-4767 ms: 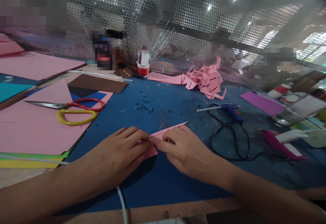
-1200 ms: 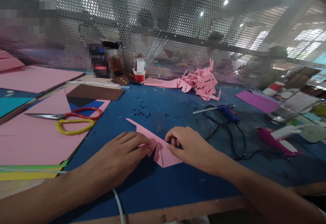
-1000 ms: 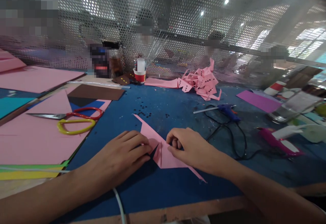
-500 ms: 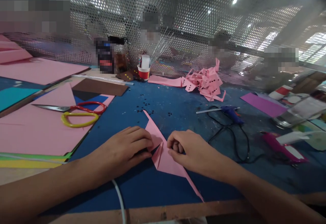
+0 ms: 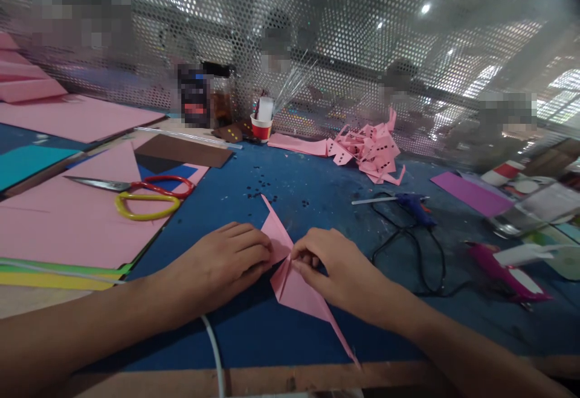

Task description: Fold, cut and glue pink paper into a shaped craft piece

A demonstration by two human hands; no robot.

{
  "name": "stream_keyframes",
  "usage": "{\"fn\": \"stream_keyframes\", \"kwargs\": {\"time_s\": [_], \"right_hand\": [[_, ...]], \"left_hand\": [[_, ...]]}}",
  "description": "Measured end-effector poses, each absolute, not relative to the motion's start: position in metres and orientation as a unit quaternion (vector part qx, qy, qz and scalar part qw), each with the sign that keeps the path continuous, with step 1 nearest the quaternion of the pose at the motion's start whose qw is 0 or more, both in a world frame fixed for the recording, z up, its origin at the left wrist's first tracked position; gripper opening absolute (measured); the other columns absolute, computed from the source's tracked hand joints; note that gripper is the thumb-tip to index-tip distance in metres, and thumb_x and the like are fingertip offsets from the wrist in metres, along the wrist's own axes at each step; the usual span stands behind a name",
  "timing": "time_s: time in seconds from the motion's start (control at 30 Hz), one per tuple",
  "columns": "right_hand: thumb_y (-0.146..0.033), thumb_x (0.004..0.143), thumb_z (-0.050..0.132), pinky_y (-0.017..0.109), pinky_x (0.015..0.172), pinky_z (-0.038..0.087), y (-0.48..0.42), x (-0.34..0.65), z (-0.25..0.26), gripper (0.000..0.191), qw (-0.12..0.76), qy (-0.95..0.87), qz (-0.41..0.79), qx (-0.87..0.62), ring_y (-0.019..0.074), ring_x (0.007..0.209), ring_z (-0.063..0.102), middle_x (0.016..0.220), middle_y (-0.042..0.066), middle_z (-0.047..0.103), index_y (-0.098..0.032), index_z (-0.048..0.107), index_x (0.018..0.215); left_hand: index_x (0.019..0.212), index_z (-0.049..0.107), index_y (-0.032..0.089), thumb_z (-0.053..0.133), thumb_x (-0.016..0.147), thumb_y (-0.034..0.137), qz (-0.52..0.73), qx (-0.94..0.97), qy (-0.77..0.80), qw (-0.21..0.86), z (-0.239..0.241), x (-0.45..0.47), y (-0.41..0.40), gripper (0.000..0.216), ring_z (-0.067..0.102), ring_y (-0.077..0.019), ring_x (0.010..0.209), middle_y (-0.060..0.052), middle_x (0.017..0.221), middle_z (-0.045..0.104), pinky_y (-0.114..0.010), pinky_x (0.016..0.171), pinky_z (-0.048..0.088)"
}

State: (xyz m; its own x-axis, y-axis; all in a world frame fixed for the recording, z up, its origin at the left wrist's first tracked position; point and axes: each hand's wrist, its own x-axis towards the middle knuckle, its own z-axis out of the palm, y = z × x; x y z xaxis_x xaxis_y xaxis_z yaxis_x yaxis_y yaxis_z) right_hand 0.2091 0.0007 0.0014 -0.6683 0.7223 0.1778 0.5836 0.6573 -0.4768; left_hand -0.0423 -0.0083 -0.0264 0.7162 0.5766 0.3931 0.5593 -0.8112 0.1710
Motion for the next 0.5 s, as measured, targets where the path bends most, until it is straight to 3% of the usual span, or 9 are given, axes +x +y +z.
{"fn": "stream_keyframes", "kwargs": {"time_s": [0.5], "right_hand": [[-0.025, 0.094, 0.064, 0.023, 0.067, 0.037, 0.029, 0.2, -0.002, 0.008, 0.167, -0.876, 0.276, -0.359, 0.0113, 0.075, 0.06, 0.087, -0.004, 0.072, -0.024, 0.071, 0.097]], "left_hand": [[0.086, 0.061, 0.017, 0.049, 0.098, 0.015, 0.24, 0.903, 0.349, 0.073, -0.023, -0.034, -0.004, 0.017, 0.06, -0.019, 0.088, -0.004, 0.091, 0.067, -0.033, 0.079, 0.044]]}}
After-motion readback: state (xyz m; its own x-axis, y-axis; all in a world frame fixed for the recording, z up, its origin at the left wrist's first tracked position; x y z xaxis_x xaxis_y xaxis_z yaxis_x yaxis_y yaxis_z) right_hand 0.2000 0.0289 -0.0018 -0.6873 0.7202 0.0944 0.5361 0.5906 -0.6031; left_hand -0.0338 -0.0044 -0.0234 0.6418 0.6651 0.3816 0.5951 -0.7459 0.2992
